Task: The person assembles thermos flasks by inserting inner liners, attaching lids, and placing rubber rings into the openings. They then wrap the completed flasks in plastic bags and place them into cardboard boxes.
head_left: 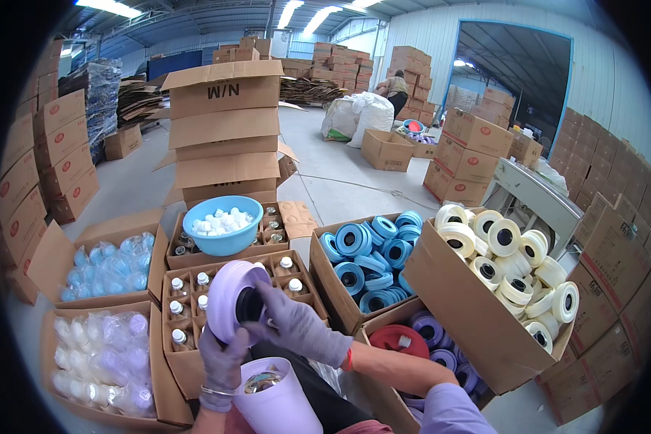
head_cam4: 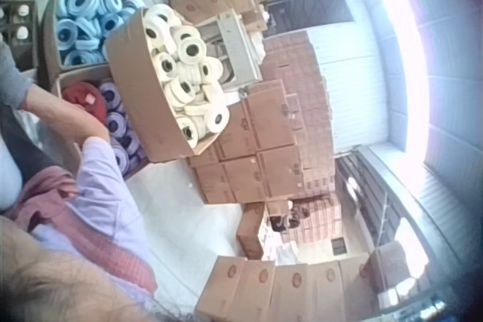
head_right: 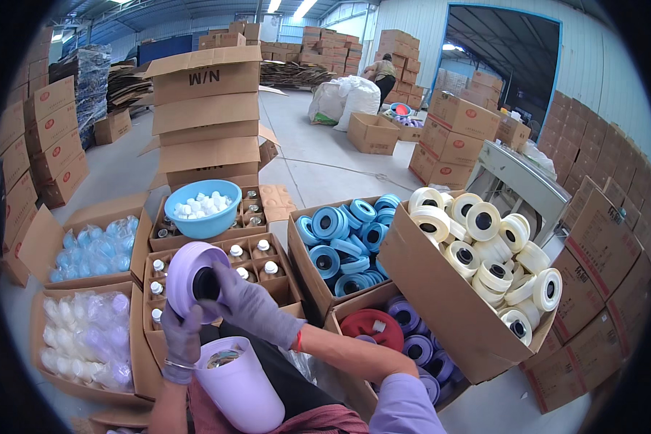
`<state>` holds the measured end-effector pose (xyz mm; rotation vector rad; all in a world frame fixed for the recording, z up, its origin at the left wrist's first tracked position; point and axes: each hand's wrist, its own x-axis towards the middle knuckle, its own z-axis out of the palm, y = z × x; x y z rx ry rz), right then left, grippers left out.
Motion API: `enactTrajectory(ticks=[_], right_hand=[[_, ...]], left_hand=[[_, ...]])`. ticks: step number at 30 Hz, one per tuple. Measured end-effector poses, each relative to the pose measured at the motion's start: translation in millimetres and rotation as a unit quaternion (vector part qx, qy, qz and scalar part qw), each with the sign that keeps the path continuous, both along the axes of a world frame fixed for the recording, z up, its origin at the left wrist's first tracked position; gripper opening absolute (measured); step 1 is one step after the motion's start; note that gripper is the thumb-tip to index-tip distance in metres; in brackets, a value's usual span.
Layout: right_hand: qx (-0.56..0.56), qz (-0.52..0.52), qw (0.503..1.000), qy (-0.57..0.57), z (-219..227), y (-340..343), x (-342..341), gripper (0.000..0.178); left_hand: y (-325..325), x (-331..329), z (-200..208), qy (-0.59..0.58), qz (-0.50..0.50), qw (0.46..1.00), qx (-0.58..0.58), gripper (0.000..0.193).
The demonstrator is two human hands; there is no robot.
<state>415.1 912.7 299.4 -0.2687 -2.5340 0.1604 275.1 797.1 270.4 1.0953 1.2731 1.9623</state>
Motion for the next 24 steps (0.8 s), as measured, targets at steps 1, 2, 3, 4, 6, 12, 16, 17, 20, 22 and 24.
enactTrajectory(ticks=[1,2,3,4,6,12,16,17,20,22,24], right_hand=[[-0.111,-0.024,0.993,-0.034,-4.3,-0.8,-1.1,0.048],[-0.200,0.091,0.970,0.104,-9.0,4.1,-0.8,0.034],[-0.245,0.050,0.964,0.087,-11.2,4.5,0.7,0.043],[-0.291,0.010,0.954,0.068,-3.7,0.3,2.8,0.053],[-0.133,-0.057,0.983,0.117,3.8,-1.7,4.0,0.074],[-0.235,0.084,0.957,0.151,-4.7,-6.1,-30.2,0.065],[-0.636,0.198,0.730,0.149,-59.0,14.0,-23.1,0.040],[-0.672,0.184,0.710,0.103,-58.9,19.9,-11.7,0.037],[-0.691,0.032,0.715,-0.103,-40.1,32.9,0.3,0.035],[-0.646,-0.065,0.752,-0.110,-32.7,24.2,3.7,0.035],[-0.635,-0.030,0.772,-0.001,-73.7,26.6,16.6,0.038]], left_hand=[[1.4,1.5,-5.6,0.097,0.054,0.994,-0.025,0.050],[9.0,4.7,-7.9,0.178,0.127,0.975,0.026,0.046],[10.7,2.7,-5.6,0.128,0.110,0.986,0.006,0.047],[9.3,2.4,1.0,0.076,0.094,0.992,-0.015,0.047],[13.0,-3.0,1.8,-0.090,0.019,0.995,-0.024,0.055],[-8.4,-13.9,-11.8,-0.095,-0.145,0.984,0.027,0.071],[18.2,-17.0,4.8,0.465,0.052,0.870,0.153,0.078],[15.0,-21.7,13.2,0.525,0.029,0.834,0.166,0.078],[-4.8,-53.3,-8.3,0.383,-0.115,0.914,0.065,0.076],[-31.7,-71.1,-29.4,0.280,-0.164,0.946,-0.027,0.068],[-43.6,-73.2,-38.5,0.262,-0.221,0.938,-0.053,0.064]])
